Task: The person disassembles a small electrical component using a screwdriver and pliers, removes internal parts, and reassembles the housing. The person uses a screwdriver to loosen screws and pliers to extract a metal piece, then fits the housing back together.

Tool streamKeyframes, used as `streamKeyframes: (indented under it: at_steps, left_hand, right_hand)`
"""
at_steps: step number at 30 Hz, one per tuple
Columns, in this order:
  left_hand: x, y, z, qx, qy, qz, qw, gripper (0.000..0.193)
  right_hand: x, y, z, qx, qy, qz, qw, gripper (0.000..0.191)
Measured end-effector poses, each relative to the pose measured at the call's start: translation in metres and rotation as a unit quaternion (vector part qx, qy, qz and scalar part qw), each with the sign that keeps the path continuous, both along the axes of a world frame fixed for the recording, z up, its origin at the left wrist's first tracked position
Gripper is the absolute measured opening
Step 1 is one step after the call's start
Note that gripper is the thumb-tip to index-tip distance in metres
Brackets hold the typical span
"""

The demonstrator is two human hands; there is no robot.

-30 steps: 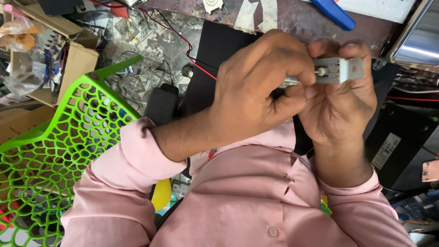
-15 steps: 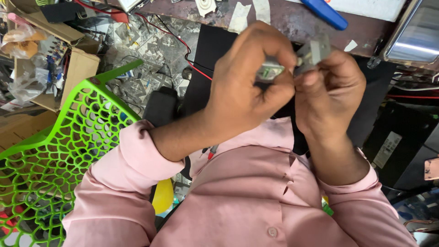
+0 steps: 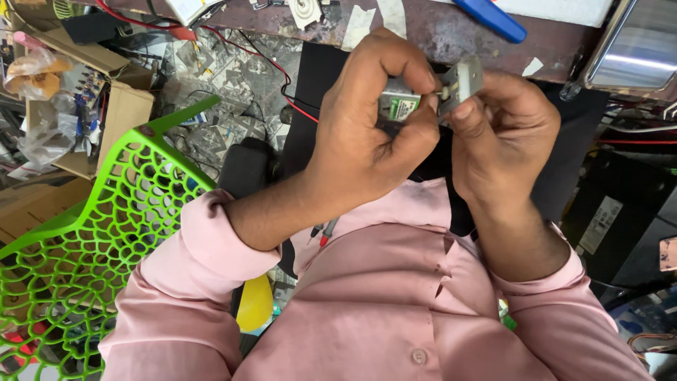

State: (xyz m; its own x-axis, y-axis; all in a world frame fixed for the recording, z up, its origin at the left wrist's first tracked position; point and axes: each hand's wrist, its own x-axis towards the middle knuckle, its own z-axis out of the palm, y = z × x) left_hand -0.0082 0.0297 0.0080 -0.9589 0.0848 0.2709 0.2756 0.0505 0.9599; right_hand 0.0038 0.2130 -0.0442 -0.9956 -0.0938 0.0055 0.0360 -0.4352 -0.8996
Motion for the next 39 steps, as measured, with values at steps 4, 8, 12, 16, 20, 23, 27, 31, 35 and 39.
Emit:
streamKeyframes:
  at_steps: [4,8,12,16,20,23,27,31,35,39]
  left_hand:
    - [-0.003,0.0003,0.0,-0.016,0.031,0.006,0.999,0.027]
    - [-0.004,-0.0004,0.0009,-0.034,0.047,0.008,0.998,0.031]
    - [-0.0026,0.0001,0.0007,-0.028,0.034,-0.003,0.999,0.032]
    - [-0.0015,0.0013,-0.0005,-0.034,0.05,-0.004,0.998,0.031]
    - [-0.001,0.0001,-0.0004,-0.049,0.055,-0.007,0.997,0.031]
    - [-0.0016,-0.0009,-0.0003,-0.056,0.056,-0.012,0.997,0.031]
    - [-0.0027,-0.0018,-0.0008,-0.054,0.052,-0.019,0.997,0.033]
    - [-0.0026,-0.0027,-0.0008,-0.058,0.051,-0.026,0.997,0.033]
    - [-0.0001,-0.004,0.0001,-0.05,0.029,-0.039,0.998,0.037]
    - [0.0015,-0.003,-0.0015,-0.048,0.022,-0.034,0.998,0.039]
  right_hand:
    - [0.0002,0.0009,-0.0017,-0.001,-0.001,0.004,1.0,0.018]
    - [0.0006,0.0009,-0.0043,-0.002,0.002,0.003,1.0,0.016]
    - [0.0017,0.0013,-0.0051,0.005,0.002,0.007,1.0,0.016]
    - [0.0031,0.0009,-0.0039,0.009,-0.004,0.006,1.0,0.017]
    - [0.003,0.0,-0.0021,0.008,-0.01,0.007,1.0,0.018]
    - [0.0017,-0.0005,-0.0018,0.002,-0.011,0.007,1.0,0.019]
    - [0.0005,-0.0005,-0.0039,-0.003,-0.013,0.003,1.0,0.02]
    - [0.0024,0.0004,-0.0073,-0.009,-0.008,0.004,1.0,0.016]
    - [0.0059,0.002,-0.0088,-0.011,-0.023,-0.007,1.0,0.015]
    - [0.0073,0.0017,-0.0083,0.002,-0.018,-0.022,1.0,0.014]
